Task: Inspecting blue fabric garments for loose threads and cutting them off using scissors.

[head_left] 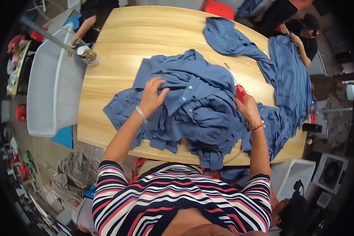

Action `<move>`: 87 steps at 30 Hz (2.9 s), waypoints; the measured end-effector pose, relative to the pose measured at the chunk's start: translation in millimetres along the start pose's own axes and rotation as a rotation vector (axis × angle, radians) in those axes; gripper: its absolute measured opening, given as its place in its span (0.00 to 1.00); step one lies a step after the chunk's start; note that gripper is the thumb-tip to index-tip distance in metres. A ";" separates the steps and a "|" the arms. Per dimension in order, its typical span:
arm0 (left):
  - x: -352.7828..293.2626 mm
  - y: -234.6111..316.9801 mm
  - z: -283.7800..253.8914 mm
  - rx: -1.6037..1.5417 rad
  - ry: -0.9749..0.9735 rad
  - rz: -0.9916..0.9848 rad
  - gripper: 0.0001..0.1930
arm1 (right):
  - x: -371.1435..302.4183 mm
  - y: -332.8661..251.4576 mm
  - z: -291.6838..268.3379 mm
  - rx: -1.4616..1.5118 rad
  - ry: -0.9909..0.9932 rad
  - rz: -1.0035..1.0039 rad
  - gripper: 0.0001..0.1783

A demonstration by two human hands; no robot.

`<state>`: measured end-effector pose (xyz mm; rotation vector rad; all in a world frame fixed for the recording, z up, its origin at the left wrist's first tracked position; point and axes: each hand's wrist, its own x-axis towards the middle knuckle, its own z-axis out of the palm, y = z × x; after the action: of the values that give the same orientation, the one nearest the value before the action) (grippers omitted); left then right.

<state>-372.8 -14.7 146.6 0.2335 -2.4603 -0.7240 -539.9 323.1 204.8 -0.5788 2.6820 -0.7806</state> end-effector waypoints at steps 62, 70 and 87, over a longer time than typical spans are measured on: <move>-14.7 49.2 105.3 -1.905 -0.213 -0.959 0.07 | -52.9 -86.6 0.4 -0.309 -0.327 -0.219 0.19; 18.2 36.2 94.1 -1.924 -0.130 -1.079 0.09 | -59.2 -92.5 2.9 -0.201 -0.311 -0.179 0.17; 14.1 21.8 94.8 -1.722 -0.083 -0.877 0.06 | -37.8 -114.2 9.1 -0.312 -0.273 -0.211 0.18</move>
<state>-437.7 41.5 98.8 0.5281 -0.8933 -2.7755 -469.6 248.0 267.6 -0.9799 2.5255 -0.2998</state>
